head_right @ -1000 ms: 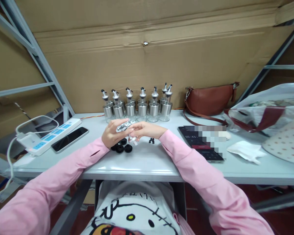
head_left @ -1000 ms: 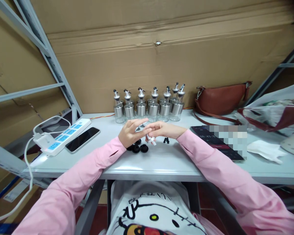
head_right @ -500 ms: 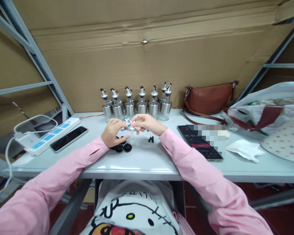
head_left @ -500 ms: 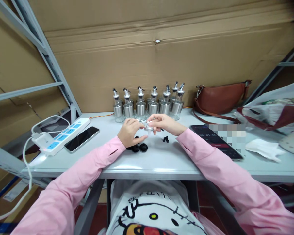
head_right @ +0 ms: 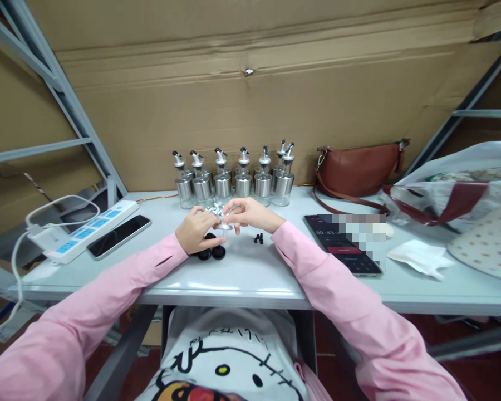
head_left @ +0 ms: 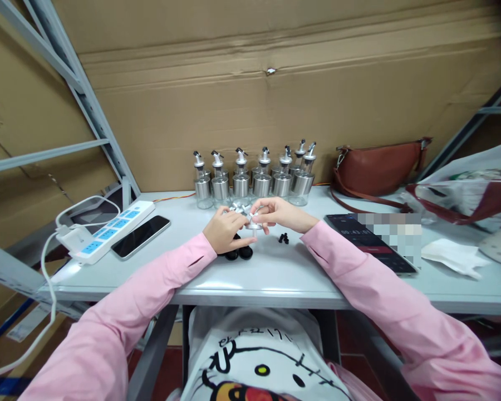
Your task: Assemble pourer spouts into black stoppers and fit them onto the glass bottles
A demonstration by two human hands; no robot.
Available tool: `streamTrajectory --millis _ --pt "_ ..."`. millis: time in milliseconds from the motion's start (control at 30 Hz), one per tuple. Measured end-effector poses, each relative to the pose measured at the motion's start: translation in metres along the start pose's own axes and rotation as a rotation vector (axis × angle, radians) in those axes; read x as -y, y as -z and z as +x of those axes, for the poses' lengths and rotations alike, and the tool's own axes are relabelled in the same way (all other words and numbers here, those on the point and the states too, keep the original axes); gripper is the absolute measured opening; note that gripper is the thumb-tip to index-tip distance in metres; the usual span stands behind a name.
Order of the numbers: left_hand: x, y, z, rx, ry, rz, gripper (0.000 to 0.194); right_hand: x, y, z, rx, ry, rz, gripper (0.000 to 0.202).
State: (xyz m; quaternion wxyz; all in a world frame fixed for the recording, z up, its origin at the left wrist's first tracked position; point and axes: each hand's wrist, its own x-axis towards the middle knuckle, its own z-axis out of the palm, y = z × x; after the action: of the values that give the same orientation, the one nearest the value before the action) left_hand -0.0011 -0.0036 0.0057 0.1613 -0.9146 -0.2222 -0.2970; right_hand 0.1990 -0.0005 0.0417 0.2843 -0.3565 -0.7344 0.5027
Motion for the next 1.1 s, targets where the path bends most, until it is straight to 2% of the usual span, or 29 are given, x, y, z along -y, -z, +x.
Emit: streamTrajectory --millis 100,200,367,467,667,900,1033,1100 --pt "-0.002 -0.001 0.000 -0.021 -0.040 -0.034 0.033 -0.001 0.004 0.001 0.047 0.021 -0.037 0.036" --pt "-0.004 -0.001 0.001 -0.042 -0.075 -0.045 0.032 -0.003 0.017 -0.001 0.104 0.023 -0.156 0.037" --pt "-0.003 0.000 0.001 -0.048 -0.083 -0.066 0.030 -0.013 0.045 -0.006 0.228 -0.127 -0.487 0.031" --pt "0.000 -0.001 0.000 -0.020 -0.061 -0.074 0.028 -0.020 0.053 -0.007 0.295 -0.202 -0.534 0.029" --pt "0.002 -0.003 0.000 -0.027 -0.048 -0.094 0.029 -0.027 0.054 -0.005 0.345 -0.206 -0.555 0.029" --pt "0.001 -0.003 0.000 -0.005 -0.049 -0.096 0.026 -0.031 0.047 -0.001 0.231 -0.206 -0.594 0.036" --pt "0.001 -0.003 0.000 0.006 -0.035 -0.099 0.028 -0.029 0.040 0.002 0.103 -0.098 -0.611 0.026" --pt "0.001 -0.003 0.000 -0.002 -0.036 -0.102 0.029 -0.026 0.038 0.002 0.027 -0.043 -0.527 0.020"
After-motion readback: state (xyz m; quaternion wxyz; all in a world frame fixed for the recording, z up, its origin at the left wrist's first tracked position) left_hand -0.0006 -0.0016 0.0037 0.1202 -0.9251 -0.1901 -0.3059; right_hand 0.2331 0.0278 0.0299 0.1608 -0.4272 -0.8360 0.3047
